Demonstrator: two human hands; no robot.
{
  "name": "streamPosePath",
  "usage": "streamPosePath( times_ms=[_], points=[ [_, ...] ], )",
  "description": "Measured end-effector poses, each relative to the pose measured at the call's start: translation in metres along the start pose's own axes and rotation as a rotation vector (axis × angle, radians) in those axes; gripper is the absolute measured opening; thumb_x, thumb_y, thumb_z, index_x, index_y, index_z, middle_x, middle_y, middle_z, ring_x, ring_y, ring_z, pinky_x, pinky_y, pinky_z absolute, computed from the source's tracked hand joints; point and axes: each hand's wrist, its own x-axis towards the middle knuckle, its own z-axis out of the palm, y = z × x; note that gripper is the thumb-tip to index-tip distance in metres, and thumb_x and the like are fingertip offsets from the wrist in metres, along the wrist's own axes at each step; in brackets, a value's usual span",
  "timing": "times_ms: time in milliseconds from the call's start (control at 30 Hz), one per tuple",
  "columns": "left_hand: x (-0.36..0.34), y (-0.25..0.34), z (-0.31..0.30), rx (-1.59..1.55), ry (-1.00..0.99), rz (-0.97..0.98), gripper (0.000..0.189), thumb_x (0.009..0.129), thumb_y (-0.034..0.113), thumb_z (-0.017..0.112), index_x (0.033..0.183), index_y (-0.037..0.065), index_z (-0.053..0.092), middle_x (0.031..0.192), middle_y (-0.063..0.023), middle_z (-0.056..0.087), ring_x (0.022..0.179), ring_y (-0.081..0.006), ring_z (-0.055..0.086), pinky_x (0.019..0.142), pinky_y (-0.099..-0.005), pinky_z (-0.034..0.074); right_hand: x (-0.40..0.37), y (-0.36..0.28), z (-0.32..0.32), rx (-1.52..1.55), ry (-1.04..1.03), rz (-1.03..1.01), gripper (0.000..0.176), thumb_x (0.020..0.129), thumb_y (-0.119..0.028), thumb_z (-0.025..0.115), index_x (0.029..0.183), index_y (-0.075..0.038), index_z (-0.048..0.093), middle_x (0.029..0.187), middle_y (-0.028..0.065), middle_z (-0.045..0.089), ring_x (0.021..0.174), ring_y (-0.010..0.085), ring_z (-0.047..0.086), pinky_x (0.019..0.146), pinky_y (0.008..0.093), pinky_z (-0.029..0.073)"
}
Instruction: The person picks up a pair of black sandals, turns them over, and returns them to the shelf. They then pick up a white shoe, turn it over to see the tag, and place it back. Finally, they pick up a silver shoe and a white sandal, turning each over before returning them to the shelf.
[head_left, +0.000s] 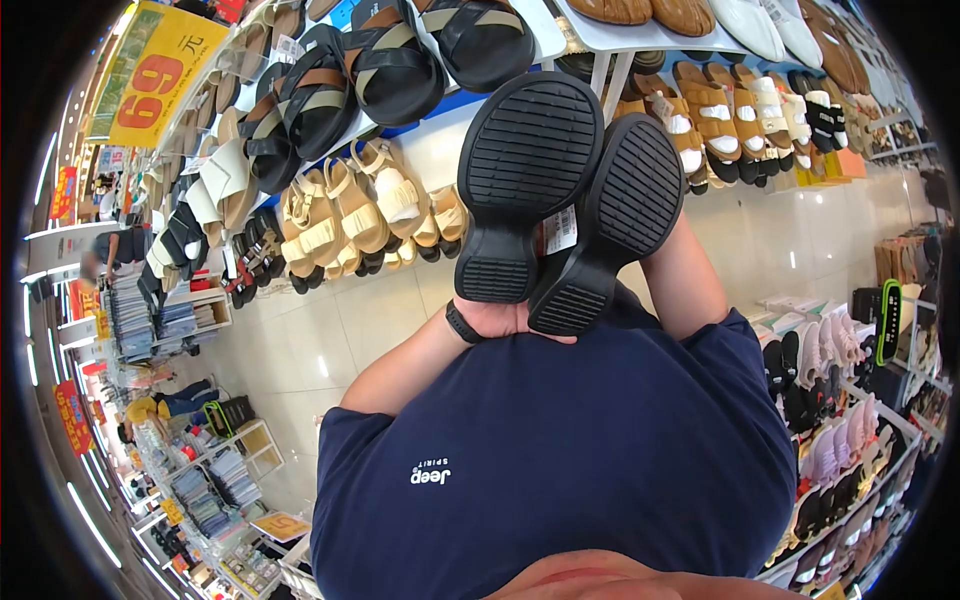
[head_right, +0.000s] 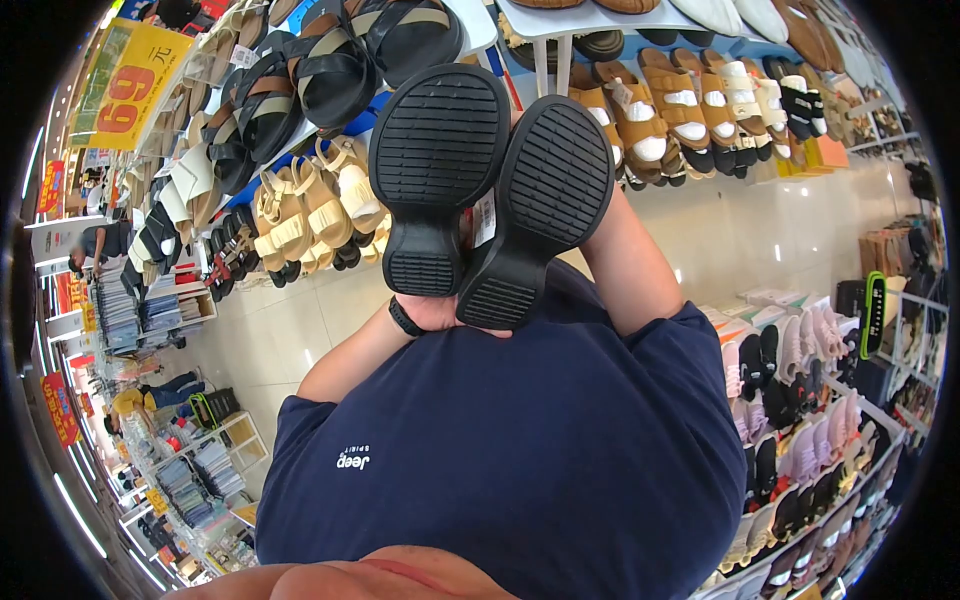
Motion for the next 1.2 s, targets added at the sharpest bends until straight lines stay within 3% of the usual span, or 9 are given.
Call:
streamPosePath(
  times_ms=[233,500,567,633,700,833,933,1067,1200],
  points=[
    [-0.011,-0.007,-0.004,-0.038,0.046,0.012,0.069,0.090,0.061,0.044,0.142,0.016,0.040,0.145,-0.0128,0.042,0.132,-0.0426,0.038,0.099,-0.0762,0.023,-0.006,0.011,0.001,0.156,0.037,0.030,0.031,0.099,-0.018,0.046,0.122,0.000,0.055,0.115,0.0150,0.062,0.100,0.0222,0.064,0.079,0.0317,0.058],
    [-0.008,-0.007,-0.004,0.012,0.028,-0.086,0.077,0.087,0.069,0.041,0.144,0.017,0.037,0.147,-0.0143,0.038,0.132,-0.0449,0.038,0.098,-0.0753,0.024,-0.050,0.010,-0.021,-0.024,0.088,-0.099,0.033,0.100,-0.019,0.042,0.128,-0.002,0.050,0.122,0.0139,0.058,0.109,0.0199,0.059,0.089,0.0314,0.054],
    [-0.009,-0.006,0.002,0.035,0.049,-0.119,0.080,0.086,0.071,0.040,0.145,0.017,0.035,0.148,-0.0148,0.037,0.132,-0.0450,0.037,0.099,-0.0749,0.024,-0.109,0.008,-0.104,-0.019,0.262,-0.154,0.032,0.101,-0.019,0.041,0.128,-0.003,0.049,0.124,0.0126,0.057,0.109,0.0183,0.057,0.091,0.0295,0.051],
    [-0.011,-0.007,0.002,-0.017,0.061,-0.142,0.081,0.086,0.072,0.039,0.145,0.017,0.035,0.148,-0.0148,0.036,0.133,-0.0447,0.035,0.100,-0.0747,0.023,-0.109,0.011,-0.077,0.539,0.639,-0.297,0.032,0.101,-0.019,0.042,0.128,-0.003,0.049,0.124,0.0126,0.057,0.109,0.0185,0.057,0.091,0.0298,0.051],
    [-0.016,-0.006,0.002,-0.055,0.053,-0.159,0.081,0.086,0.072,0.039,0.146,0.017,0.034,0.148,-0.0147,0.035,0.134,-0.0445,0.034,0.100,-0.0744,0.022,-0.099,0.018,-0.050,0.708,0.701,-0.326,0.033,0.100,-0.019,0.043,0.128,-0.003,0.049,0.124,0.0126,0.057,0.109,0.0188,0.057,0.091,0.0298,0.051],
    [-0.037,-0.002,0.009,-0.049,0.033,-0.181,0.080,0.087,0.070,0.039,0.146,0.016,0.034,0.149,-0.0147,0.035,0.134,-0.0444,0.034,0.101,-0.0739,0.022,-0.070,0.034,-0.010,0.242,0.232,-0.146,0.034,0.100,-0.020,0.045,0.129,-0.003,0.048,0.125,0.0121,0.056,0.110,0.0193,0.056,0.090,0.0295,0.051],
    [-0.056,0.001,0.006,-0.066,0.020,-0.183,0.079,0.088,0.069,0.038,0.146,0.015,0.034,0.149,-0.0152,0.035,0.134,-0.0446,0.033,0.101,-0.0736,0.021,-0.051,0.047,0.019,-0.239,0.308,-0.105,0.033,0.097,-0.020,0.050,0.124,-0.001,0.052,0.116,0.0107,0.059,0.103,0.0181,0.059,0.085,0.0273,0.051],
    [-0.081,0.000,0.001,-0.003,0.054,-0.179,0.078,0.089,0.068,0.037,0.146,0.015,0.034,0.148,-0.0160,0.035,0.134,-0.0450,0.033,0.101,-0.0738,0.021,-0.034,0.058,0.047,-0.405,0.410,-0.028,0.032,0.096,-0.020,0.052,0.121,0.001,0.054,0.111,0.0106,0.062,0.099,0.0170,0.060,0.085,0.0266,0.050],
    [-0.114,-0.004,0.000,-0.041,-0.076,-0.097,0.074,0.091,0.064,0.034,0.145,0.012,0.035,0.148,-0.0165,0.036,0.135,-0.0436,0.033,0.103,-0.0710,0.021,-0.011,0.064,0.074,-0.497,0.554,0.178,0.031,0.095,-0.020,0.054,0.117,0.002,0.056,0.105,0.0106,0.064,0.095,0.0159,0.061,0.084,0.0259,0.050]
  ],
)
